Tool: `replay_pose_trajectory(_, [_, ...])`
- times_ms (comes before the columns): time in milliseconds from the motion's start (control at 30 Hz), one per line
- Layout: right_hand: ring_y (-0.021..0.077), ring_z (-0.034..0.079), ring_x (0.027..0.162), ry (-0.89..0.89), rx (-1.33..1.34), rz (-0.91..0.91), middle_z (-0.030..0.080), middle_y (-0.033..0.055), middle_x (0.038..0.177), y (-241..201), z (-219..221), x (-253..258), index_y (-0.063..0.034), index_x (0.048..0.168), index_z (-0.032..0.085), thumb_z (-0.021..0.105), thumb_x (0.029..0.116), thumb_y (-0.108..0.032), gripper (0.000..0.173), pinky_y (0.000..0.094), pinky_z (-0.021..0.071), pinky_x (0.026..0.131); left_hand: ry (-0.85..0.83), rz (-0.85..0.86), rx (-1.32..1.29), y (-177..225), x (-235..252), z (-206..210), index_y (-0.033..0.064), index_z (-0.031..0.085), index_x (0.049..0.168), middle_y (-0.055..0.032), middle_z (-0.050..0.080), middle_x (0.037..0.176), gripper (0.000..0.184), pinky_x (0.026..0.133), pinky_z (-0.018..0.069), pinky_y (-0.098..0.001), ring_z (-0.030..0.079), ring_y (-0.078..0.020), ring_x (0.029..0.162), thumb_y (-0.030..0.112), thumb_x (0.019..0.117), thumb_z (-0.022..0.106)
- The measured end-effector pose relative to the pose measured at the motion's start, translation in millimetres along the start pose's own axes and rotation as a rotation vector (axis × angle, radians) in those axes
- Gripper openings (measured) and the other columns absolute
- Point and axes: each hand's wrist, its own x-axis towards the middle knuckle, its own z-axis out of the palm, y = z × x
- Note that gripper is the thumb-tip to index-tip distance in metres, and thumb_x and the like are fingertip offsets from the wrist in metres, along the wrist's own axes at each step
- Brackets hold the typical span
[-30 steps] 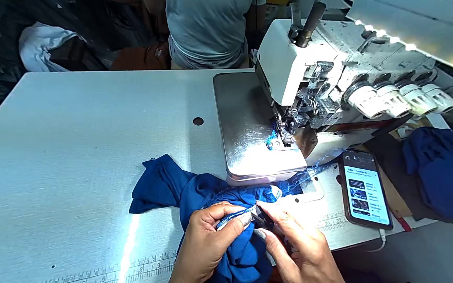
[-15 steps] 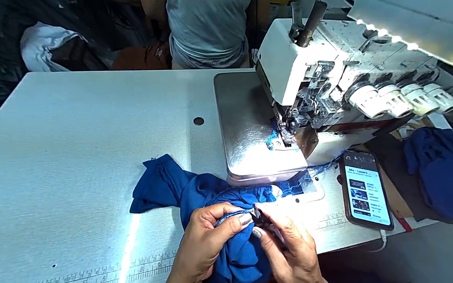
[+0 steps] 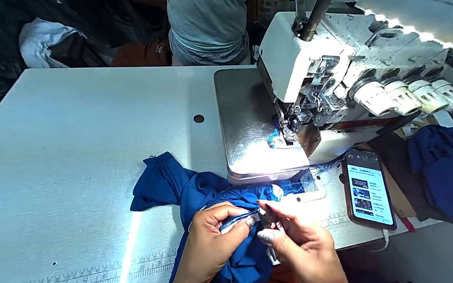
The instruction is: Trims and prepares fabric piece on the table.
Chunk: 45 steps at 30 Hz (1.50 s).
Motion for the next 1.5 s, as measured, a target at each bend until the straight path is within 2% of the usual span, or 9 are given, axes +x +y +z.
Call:
replay_pose_trajectory(67, [0.0007, 0.066, 0.075, 0.102, 0.047, 0.109, 0.074, 0.0030, 0.101, -8, 0, 5, 0.0067, 0.117, 0.070, 0.067, 0.0879, 0.005, 0.030, 0.0170, 0.0572, 0.068, 0.003, -0.007, -0.005, 1, 1, 0, 0.0064, 0.080, 0.087, -0.0004, 0.074, 0.085, 0.006, 0.073, 0.0587, -0.0177, 0.070, -0.0039, 0.079, 0.010, 0.0843, 0.075])
replay_pose_trajectory(200, [0.0009, 0.064, 0.075, 0.151, -0.188, -0.025, 0.071, 0.0030, 0.102, -5, -17, 7, 0.0026, 0.120, 0.068, 0.067, 0.0905, -0.004, 0.031, 0.0154, 0.0548, 0.066, 0.024, -0.094, -0.043, 6, 1, 1, 0.0057, 0.079, 0.088, -0.0014, 0.075, 0.083, 0.007, 0.071, 0.0585, -0.0180, 0.070, -0.0042, 0.076, 0.008, 0.0852, 0.074])
replay_pose_trajectory(367, [-0.0015, 0.056, 0.069, -0.064, -0.499, -0.125, 0.071, 0.0086, 0.089, -10, -23, 5, 0.0062, 0.115, 0.072, 0.066, 0.0949, -0.014, 0.029, 0.0140, 0.0473, 0.064, -0.003, -0.094, -0.037, 5, 3, 1, 0.0062, 0.080, 0.090, -0.0014, 0.075, 0.084, 0.008, 0.073, 0.0588, -0.0189, 0.070, -0.0050, 0.078, 0.010, 0.0864, 0.074])
replay_pose_trajectory(567, [-0.0024, 0.058, 0.074, 0.047, -0.715, -0.306, 0.068, 0.0075, 0.096, 12, -31, 0, 0.0018, 0.117, 0.073, 0.067, 0.0931, -0.017, 0.030, 0.0100, 0.0501, 0.067, 0.001, -0.069, -0.009, 5, 2, 1, 0.0060, 0.080, 0.091, -0.0026, 0.076, 0.087, 0.008, 0.074, 0.0593, -0.0191, 0.071, -0.0057, 0.080, 0.011, 0.0857, 0.075])
replay_pose_trajectory(667, [0.0046, 0.061, 0.076, 0.023, -0.915, -0.338, 0.068, 0.0078, 0.098, 18, -53, -4, -0.0030, 0.117, 0.073, 0.060, 0.0993, -0.022, 0.029, 0.0170, 0.0520, 0.065, -0.011, -0.055, 0.009, 3, 2, 1, 0.0064, 0.080, 0.092, -0.0023, 0.075, 0.087, 0.009, 0.073, 0.0594, -0.0195, 0.071, -0.0063, 0.080, 0.012, 0.0861, 0.076])
replay_pose_trajectory(867, [0.0245, 0.062, 0.099, 0.006, -1.190, -0.400, 0.067, 0.0116, 0.106, 35, -79, -15, -0.0144, 0.122, 0.075, 0.052, 0.1034, -0.035, 0.036, 0.0377, 0.0496, 0.085, -0.027, -0.048, 0.024, 2, 2, 0, 0.0070, 0.080, 0.091, -0.0020, 0.075, 0.087, 0.010, 0.075, 0.0596, -0.0200, 0.071, -0.0066, 0.081, 0.013, 0.0867, 0.074])
replay_pose_trajectory(967, [0.0220, 0.060, 0.105, 0.086, -1.105, -0.463, 0.064, 0.0108, 0.109, 33, -76, -15, -0.0144, 0.121, 0.072, 0.056, 0.1036, -0.039, 0.034, 0.0363, 0.0472, 0.092, -0.034, -0.050, 0.030, 3, 2, 0, 0.0075, 0.080, 0.091, -0.0017, 0.075, 0.086, 0.010, 0.074, 0.0592, -0.0194, 0.070, -0.0064, 0.081, 0.014, 0.0870, 0.074])
replay_pose_trajectory(1100, [0.0059, 0.064, 0.100, 0.011, -0.694, -0.553, 0.065, 0.0024, 0.104, 20, -45, -2, -0.0137, 0.116, 0.071, 0.067, 0.1000, -0.016, 0.016, 0.0188, 0.0548, 0.090, -0.052, -0.057, 0.020, 3, 2, -1, 0.0068, 0.080, 0.092, -0.0027, 0.076, 0.088, 0.010, 0.075, 0.0598, -0.0203, 0.071, -0.0071, 0.081, 0.012, 0.0868, 0.074])
replay_pose_trajectory(1500, [0.0080, 0.064, 0.092, -0.200, -0.547, -0.468, 0.066, 0.0067, 0.091, 21, -18, 25, -0.0022, 0.097, 0.064, 0.050, 0.1059, -0.011, 0.019, 0.0181, 0.0517, 0.085, -0.208, -0.052, -0.012, 1, 2, -9, 0.0080, 0.079, 0.090, 0.0026, 0.074, 0.091, 0.009, 0.077, 0.0581, -0.0176, 0.069, -0.0011, 0.085, 0.015, 0.0862, 0.078])
